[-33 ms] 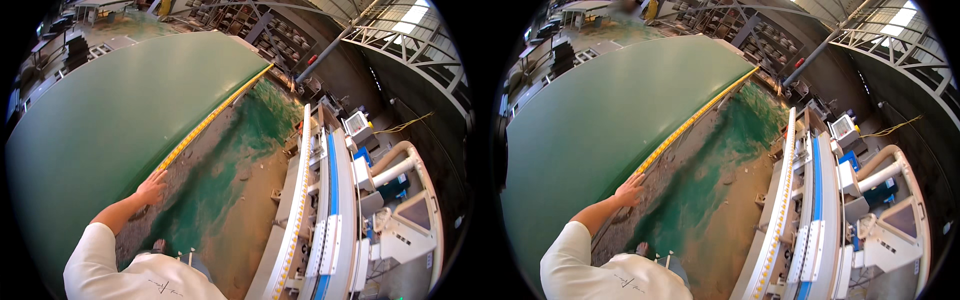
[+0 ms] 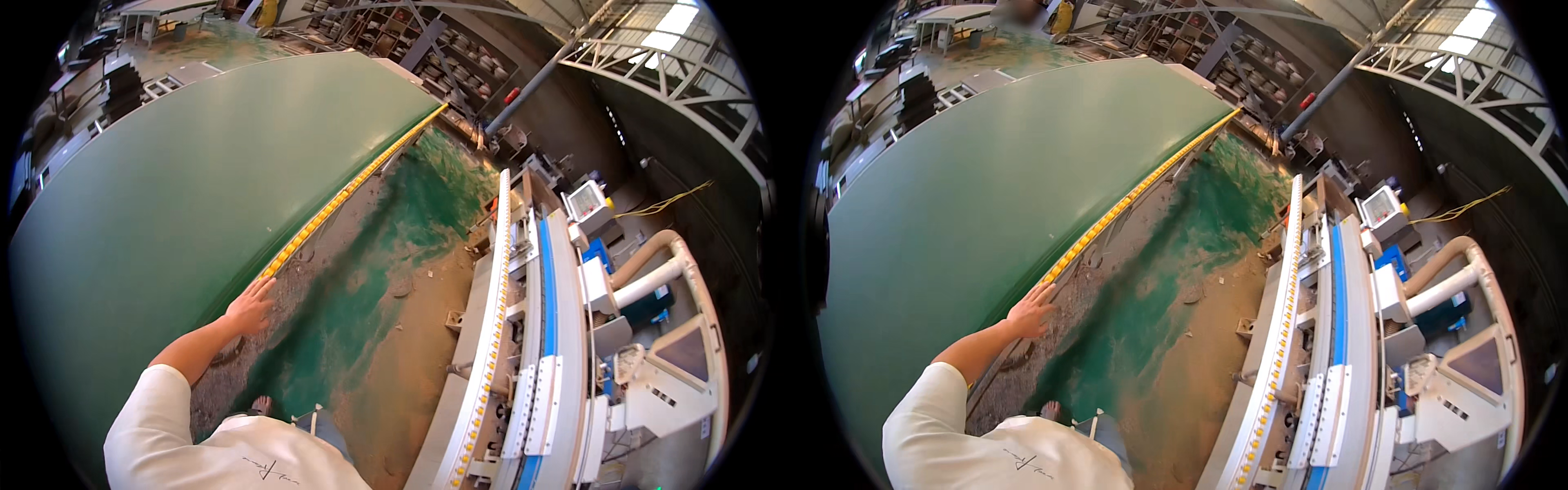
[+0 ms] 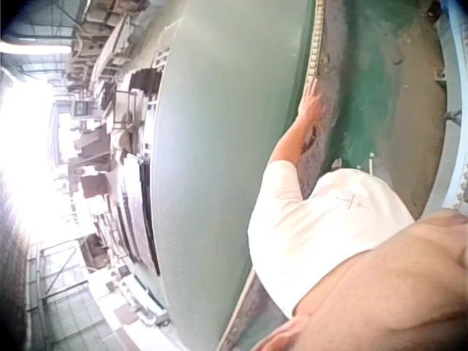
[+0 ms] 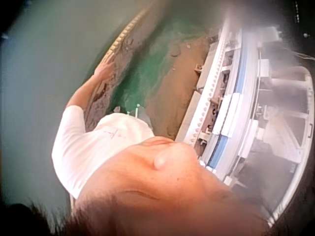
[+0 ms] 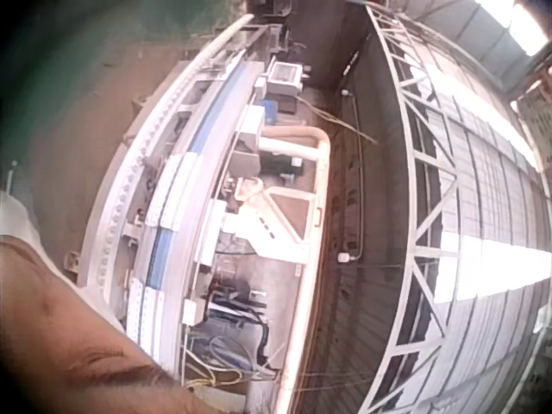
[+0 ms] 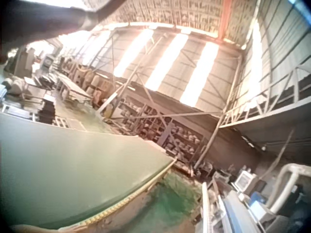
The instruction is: The person picks up wooden planks from a work surface and carries them to a stack on a pallet, then walks to a piece of machinery and interacts with its control panel and frame.
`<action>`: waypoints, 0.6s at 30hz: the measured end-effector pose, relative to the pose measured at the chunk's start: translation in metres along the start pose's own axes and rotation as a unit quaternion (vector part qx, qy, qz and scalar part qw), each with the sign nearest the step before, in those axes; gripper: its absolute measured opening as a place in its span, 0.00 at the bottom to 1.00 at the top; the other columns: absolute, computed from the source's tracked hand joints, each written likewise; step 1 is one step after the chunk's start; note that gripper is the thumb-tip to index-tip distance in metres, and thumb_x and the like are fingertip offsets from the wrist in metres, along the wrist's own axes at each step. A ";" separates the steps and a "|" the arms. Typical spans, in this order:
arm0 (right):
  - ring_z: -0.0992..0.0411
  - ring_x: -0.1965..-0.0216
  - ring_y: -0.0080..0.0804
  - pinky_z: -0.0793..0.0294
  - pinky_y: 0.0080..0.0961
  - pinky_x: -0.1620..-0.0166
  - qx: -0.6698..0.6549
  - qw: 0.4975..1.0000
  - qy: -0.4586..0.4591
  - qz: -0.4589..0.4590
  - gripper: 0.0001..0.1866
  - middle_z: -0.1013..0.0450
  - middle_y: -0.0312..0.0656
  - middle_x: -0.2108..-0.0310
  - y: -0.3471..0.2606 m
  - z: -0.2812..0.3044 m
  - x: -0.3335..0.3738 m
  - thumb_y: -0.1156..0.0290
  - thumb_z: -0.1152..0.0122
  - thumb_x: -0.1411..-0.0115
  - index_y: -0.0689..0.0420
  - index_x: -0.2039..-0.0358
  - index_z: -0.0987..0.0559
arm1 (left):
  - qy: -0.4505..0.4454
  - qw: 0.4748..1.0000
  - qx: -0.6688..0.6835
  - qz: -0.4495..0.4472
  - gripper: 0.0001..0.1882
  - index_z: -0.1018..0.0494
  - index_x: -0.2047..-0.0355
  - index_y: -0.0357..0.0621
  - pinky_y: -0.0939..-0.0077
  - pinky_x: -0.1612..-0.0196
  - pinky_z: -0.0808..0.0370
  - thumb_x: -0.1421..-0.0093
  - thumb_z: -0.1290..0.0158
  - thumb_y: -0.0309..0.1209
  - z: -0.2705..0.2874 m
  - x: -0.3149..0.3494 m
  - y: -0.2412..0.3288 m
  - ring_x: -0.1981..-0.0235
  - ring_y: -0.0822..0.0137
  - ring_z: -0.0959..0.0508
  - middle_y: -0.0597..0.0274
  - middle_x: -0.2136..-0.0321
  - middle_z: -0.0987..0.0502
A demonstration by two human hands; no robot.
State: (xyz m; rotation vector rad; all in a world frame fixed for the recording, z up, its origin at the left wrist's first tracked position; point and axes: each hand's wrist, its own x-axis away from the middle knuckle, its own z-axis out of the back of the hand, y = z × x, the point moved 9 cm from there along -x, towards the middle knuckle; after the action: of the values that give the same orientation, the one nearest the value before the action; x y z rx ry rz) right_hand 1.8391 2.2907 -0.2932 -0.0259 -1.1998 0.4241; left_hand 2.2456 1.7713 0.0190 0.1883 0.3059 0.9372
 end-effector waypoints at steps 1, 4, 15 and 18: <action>0.27 0.47 0.42 0.26 0.38 0.47 -0.007 1.000 0.001 -0.001 0.49 0.27 0.54 0.45 -0.034 0.016 -0.011 0.52 0.26 0.50 0.68 0.35 0.35 | 0.004 1.000 -0.008 0.000 0.28 0.23 0.50 0.41 0.53 0.25 0.53 0.51 0.41 0.40 -0.006 -0.036 -0.009 0.26 0.44 0.51 0.40 0.29 0.47; 0.27 0.48 0.41 0.26 0.37 0.47 -0.032 0.999 0.005 0.006 0.48 0.27 0.52 0.47 -0.134 0.073 -0.055 0.52 0.26 0.50 0.67 0.36 0.34 | 0.006 1.000 -0.009 0.007 0.32 0.26 0.45 0.42 0.53 0.25 0.53 0.51 0.40 0.39 -0.027 -0.142 -0.039 0.26 0.44 0.52 0.39 0.29 0.48; 0.26 0.52 0.36 0.25 0.33 0.49 -0.130 0.988 0.051 0.072 0.43 0.24 0.46 0.52 -0.455 0.426 -0.274 0.55 0.26 0.48 0.65 0.38 0.31 | -0.012 0.995 -0.069 0.066 0.37 0.31 0.39 0.42 0.54 0.25 0.54 0.50 0.40 0.40 -0.053 -0.498 -0.106 0.25 0.46 0.55 0.40 0.28 0.51; 0.26 0.50 0.36 0.25 0.33 0.50 -0.143 0.981 0.090 0.097 0.45 0.25 0.47 0.49 -0.554 0.542 -0.335 0.55 0.26 0.49 0.64 0.36 0.33 | -0.021 0.995 -0.033 0.089 0.37 0.31 0.38 0.42 0.55 0.25 0.54 0.50 0.40 0.40 -0.076 -0.589 -0.120 0.25 0.47 0.56 0.41 0.28 0.51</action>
State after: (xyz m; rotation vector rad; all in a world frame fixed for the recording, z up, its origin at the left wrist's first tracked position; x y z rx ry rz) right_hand 1.4190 1.5592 -0.2582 -0.4235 -1.0744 0.4076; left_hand 1.9855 1.2238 0.0167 0.1758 0.2202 1.1172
